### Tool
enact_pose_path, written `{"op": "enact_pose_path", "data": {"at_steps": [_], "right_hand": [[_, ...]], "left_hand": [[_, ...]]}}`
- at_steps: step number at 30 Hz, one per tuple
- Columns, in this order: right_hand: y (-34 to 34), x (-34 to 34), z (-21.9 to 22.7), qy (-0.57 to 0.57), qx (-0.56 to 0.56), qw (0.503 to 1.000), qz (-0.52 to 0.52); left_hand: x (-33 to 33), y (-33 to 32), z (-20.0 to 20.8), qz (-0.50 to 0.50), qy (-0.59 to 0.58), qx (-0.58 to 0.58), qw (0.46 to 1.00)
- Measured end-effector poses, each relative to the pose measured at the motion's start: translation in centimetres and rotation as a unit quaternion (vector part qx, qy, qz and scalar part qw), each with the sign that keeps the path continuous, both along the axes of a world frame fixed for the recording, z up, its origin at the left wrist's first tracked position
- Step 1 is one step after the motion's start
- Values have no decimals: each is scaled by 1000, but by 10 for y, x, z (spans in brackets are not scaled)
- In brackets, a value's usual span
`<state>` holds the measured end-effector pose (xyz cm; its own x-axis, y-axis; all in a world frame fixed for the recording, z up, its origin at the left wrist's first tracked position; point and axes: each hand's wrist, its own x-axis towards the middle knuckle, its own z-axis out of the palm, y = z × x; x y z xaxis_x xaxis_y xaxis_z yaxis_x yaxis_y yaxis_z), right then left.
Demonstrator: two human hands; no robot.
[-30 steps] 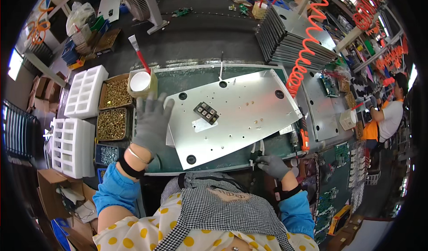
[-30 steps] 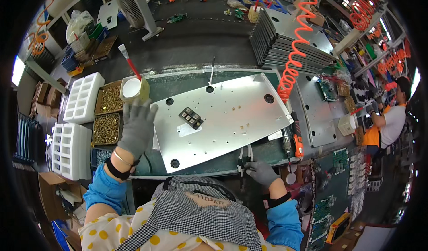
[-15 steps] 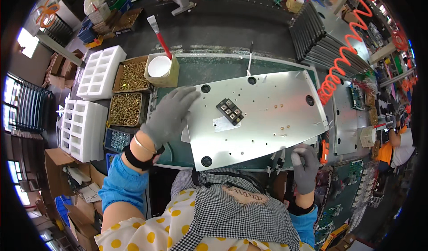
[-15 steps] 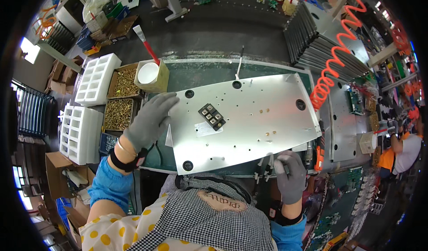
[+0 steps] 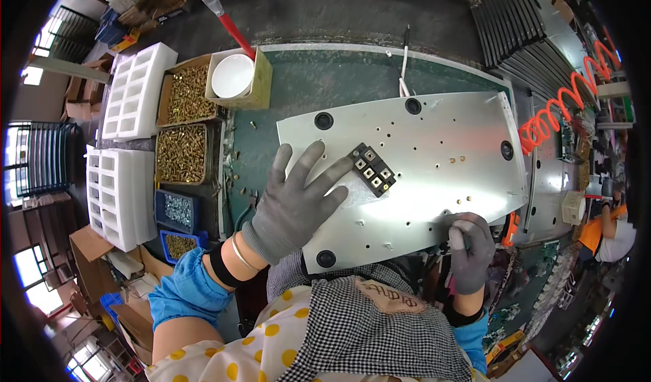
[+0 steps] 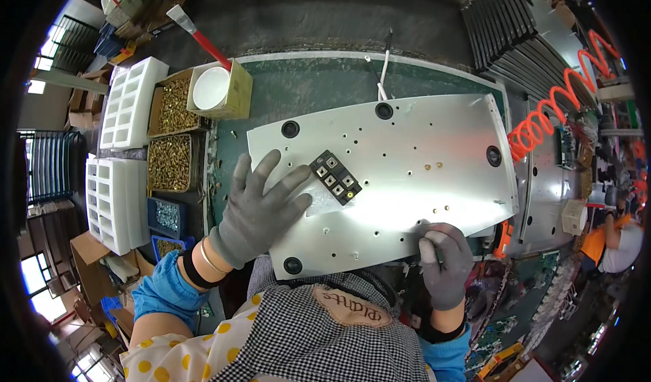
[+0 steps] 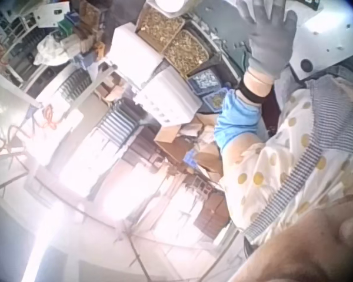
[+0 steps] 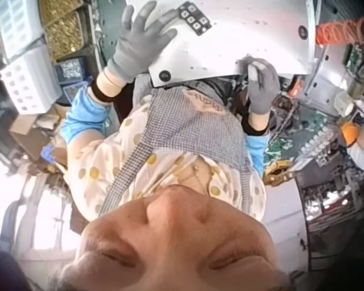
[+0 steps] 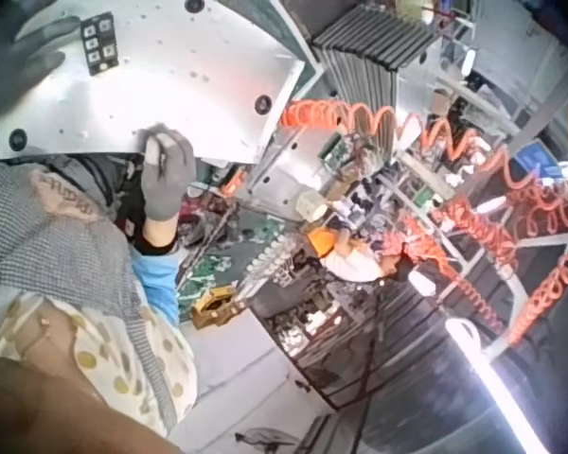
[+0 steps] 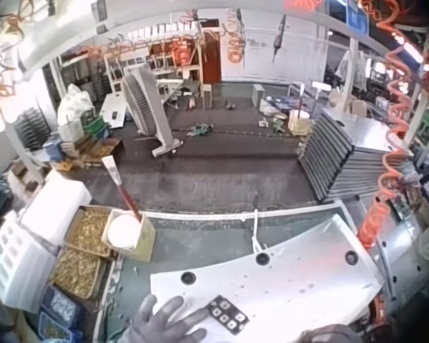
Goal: Assembling electronic components onto a metal chassis using power tools in a workshop environment.
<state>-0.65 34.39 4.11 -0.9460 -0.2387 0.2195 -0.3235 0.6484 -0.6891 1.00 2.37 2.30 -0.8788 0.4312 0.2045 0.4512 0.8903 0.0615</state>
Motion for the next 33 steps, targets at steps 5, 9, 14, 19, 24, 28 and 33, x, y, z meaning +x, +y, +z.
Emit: {"op": "enact_pose_path", "data": {"at_steps": [5,9,14,19,24,28,33], "right_hand": [[9,-4,-3,-31,-2,1000,1],[8,-8,-7,-8,3,1000,12],[21,-5,-17,-20,-10,999,-39],[43,-7,-19,-12,-3,989,-145],[56,-8,-20,-49,-42,988,-143],[59,-12,-27,-24,-6,992,-127],[64,-16,-47,45,-72,945,-315]], "left_hand": [[-9,-55,19,327,63,-188,924],[-2,-73,28,343,71,-95,932],[-12,-30,26,106,-54,125,985],[-23,-17,13,11,-99,-13,995],[-33,-61,27,302,-13,-124,945],[-34,-39,32,123,-58,69,988],[-67,-9,24,-46,-159,186,969]]}}
